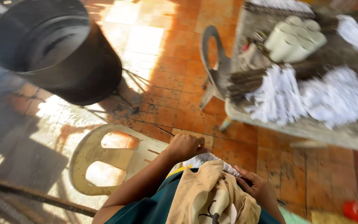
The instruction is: Tying bundles of cotton wicks onto thin wooden sticks for candle making
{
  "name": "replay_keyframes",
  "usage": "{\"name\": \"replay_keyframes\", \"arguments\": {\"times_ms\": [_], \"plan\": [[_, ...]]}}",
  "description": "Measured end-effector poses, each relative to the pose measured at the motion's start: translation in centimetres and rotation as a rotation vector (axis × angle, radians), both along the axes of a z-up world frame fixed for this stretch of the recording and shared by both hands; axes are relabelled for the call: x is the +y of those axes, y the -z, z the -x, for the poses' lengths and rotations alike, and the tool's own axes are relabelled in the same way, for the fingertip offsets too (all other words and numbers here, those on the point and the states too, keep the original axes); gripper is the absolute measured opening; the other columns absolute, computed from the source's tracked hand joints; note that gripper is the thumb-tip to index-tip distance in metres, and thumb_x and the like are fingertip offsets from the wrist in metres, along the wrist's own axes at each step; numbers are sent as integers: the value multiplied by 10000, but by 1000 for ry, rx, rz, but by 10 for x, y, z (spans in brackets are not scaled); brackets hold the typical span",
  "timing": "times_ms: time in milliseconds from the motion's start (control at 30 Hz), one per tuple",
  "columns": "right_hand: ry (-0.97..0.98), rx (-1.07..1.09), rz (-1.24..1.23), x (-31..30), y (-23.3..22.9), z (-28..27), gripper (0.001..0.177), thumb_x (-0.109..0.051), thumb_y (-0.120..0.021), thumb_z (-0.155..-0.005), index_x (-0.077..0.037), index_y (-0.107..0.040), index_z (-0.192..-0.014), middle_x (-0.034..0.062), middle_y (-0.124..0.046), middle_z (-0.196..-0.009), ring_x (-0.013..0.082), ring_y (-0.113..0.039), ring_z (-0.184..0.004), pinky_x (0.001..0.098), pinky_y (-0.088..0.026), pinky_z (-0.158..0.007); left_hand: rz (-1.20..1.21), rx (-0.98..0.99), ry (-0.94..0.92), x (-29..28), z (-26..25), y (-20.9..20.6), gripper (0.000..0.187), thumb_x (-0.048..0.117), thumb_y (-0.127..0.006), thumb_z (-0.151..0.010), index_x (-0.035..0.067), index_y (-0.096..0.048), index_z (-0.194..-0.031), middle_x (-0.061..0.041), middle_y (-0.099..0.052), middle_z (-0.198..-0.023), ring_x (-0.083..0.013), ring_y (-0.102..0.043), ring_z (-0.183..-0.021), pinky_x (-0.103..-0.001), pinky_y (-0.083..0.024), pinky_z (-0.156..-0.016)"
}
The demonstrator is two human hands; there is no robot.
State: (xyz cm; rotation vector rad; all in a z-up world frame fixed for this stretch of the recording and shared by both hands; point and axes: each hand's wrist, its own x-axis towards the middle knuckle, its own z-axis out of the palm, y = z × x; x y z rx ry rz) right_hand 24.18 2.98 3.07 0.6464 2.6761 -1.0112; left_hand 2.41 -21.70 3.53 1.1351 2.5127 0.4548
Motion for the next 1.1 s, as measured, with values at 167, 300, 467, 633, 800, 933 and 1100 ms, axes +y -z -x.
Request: {"name": "replay_keyframes", "arguments": {"times_ms": [167, 300, 467, 633, 800, 933, 1100], "plan": [[-212, 288, 16, 8, -2, 82, 368, -360, -758, -834, -277, -808, -1189, -103, -818, -1168, 9, -761, -1022, 189, -601, -788, -177, 76, -131, -26, 42, 4, 498, 629, -529, -973, 154, -632, -866, -29, -680, -646, -289, -640, -571, -431, -400, -449], [-284, 208, -148, 10, -2, 128, 386, -483, -710, -828, -384, -789, -1193, -200, -781, -1199, -14, -752, -1003, 209, -598, -694, -196, 112, -218, -40, 60, 0, 494, 631, -517, -966, 171, -695, -920, -33, -737, -736, -282, -686, -642, -428, -407, -454], [-387, 75, -38, 16, 1, 171, 462, -430, -738, -828, -338, -751, -1280, -123, -794, -1236, 18, -705, -649, 225, -538, -583, -142, 65, -304, -51, 65, 2, 494, 598, -467, -1015, 147, -643, -918, -24, -678, -661, -261, -638, -565, -399, -386, -446], [-424, -1, 73, 18, -16, 210, 435, -385, -711, -861, -295, -761, -1283, -140, -826, -1122, -15, -727, -761, 217, -541, -625, -119, 32, -434, -53, 61, 0, 494, 591, -472, -1018, 154, -681, -921, -14, -692, -695, -229, -651, -600, -371, -398, -462], [-564, 50, 121, 47, -21, 241, 338, -360, -676, -895, -68, -723, -730, -106, -728, -1383, 39, -681, -582, 255, -524, -584, -46, -95, -530, -31, 59, -21, 518, 594, -424, -1028, 159, -704, -1015, -13, -712, -807, -218, -676, -701, -360, -450, -534], [-554, -23, 163, 68, -29, 259, 460, -318, -737, -868, -209, -757, -1314, -61, -822, -725, 50, -541, -565, 229, -451, -577, -18, -150, -584, -6, 61, -28, 503, 604, -437, -1026, 164, -679, -1006, -23, -704, -803, -232, -661, -712, -379, -441, -529], [-574, -36, 245, 86, -15, 282, 493, -250, -789, -858, -220, -752, -1349, -41, -668, -684, 56, -562, -685, 234, -467, -659, 3, -144, -628, 14, 65, -25, 524, 611, -441, -1019, 149, -690, -1028, -22, -718, -836, -225, -674, -748, -375, -455, -531]]}}
